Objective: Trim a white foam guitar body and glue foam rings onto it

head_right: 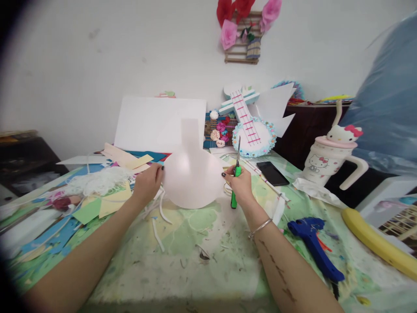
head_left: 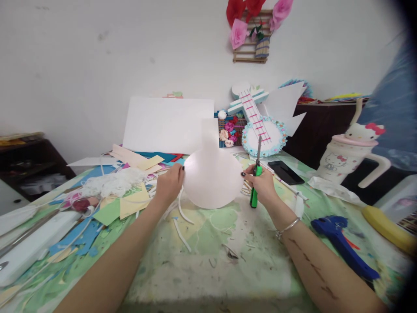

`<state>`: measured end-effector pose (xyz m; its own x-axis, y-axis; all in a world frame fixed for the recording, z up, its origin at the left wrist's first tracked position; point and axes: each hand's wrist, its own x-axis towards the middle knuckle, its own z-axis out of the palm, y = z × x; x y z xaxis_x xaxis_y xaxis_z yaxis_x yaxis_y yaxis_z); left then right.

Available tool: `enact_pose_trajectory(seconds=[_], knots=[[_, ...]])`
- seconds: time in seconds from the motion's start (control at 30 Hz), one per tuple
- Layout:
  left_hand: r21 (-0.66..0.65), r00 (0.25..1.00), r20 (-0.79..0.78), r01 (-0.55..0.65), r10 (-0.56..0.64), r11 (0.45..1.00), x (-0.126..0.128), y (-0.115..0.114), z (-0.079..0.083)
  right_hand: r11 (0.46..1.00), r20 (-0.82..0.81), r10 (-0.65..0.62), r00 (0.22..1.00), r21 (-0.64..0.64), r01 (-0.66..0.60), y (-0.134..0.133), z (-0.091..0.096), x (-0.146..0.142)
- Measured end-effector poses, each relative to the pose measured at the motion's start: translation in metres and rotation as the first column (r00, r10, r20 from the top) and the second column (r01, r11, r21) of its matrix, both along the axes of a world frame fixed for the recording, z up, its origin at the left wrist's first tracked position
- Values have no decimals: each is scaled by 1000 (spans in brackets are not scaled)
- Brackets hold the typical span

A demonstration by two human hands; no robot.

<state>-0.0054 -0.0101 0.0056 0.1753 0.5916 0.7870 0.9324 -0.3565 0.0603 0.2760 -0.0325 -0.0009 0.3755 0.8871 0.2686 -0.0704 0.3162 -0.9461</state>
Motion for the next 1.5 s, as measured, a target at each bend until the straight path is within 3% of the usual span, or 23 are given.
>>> enact_pose_trajectory(seconds=[0.17, 0.37, 0.5, 0.6, 0.67, 0.73, 0.8, 0.87, 0.9, 0.93, 1.0, 1.1, 1.17, 1.27, 1.33, 1.5], knots=[[35, 999, -47, -3, 5, 999, -3, 4, -1, 1000, 10, -4, 1000, 19, 4, -1, 1, -2], [-84, 975, 206, 105, -86, 991, 0, 3, 0, 1000, 37, -27, 999, 11, 27, 0, 0, 0], [-165, 875, 472, 211, -111, 963, 1, 0, 6, 1000, 24, -26, 999, 6, 26, 1, -1, 1], [-157, 805, 582, 249, -114, 956, 0, 1, 9, 1000, 14, -8, 1000, 20, 8, 1, 0, 0], [-139, 714, 685, 323, -145, 936, 0, 3, 7, 1000, 21, -15, 1000, 25, 14, 1, 0, 0], [-102, 531, 823, 490, -203, 866, 3, 4, 3, 999, 34, -31, 999, 22, 31, 2, -2, 0], [-74, 350, 906, 685, -237, 725, 10, 2, -2, 999, 44, -42, 998, 14, 42, 3, -4, 0], [-79, 280, 927, 794, -248, 603, 19, -3, -6, 999, 57, -53, 997, 10, 52, 5, -6, 0], [-80, 278, 926, 808, -258, 583, 24, -7, -6, 998, 67, -61, 996, 11, 61, 5, -7, 1], [-72, 285, 920, 799, -271, 597, 28, -10, -5, 997, 79, -71, 994, 15, 70, 6, -7, 1], [-49, 342, 893, 721, -293, 692, 32, -17, 0, 995, 101, -99, 990, 38, 96, 4, -4, 0], [-45, 583, 766, 469, -271, 882, 30, -27, 15, 967, 287, -240, 927, 155, 202, -7, 6, -5], [-22, 751, 633, 259, -188, 966, 27, -34, 25, 932, 472, -349, 810, 262, 250, -21, 14, -14], [36, 917, 395, 49, -60, 998, 28, -45, 34, 939, 654, -334, 679, 292, 181, -44, 23, -32], [113, 978, 208, 10, -33, 994, 34, -52, 36, 951, 755, -294, 586, 293, 99, -58, 25, -43], [271, 991, -126, 84, -51, 959, 54, -63, 30, 962, 872, -243, 426, 274, -13, -71, 21, -61]])
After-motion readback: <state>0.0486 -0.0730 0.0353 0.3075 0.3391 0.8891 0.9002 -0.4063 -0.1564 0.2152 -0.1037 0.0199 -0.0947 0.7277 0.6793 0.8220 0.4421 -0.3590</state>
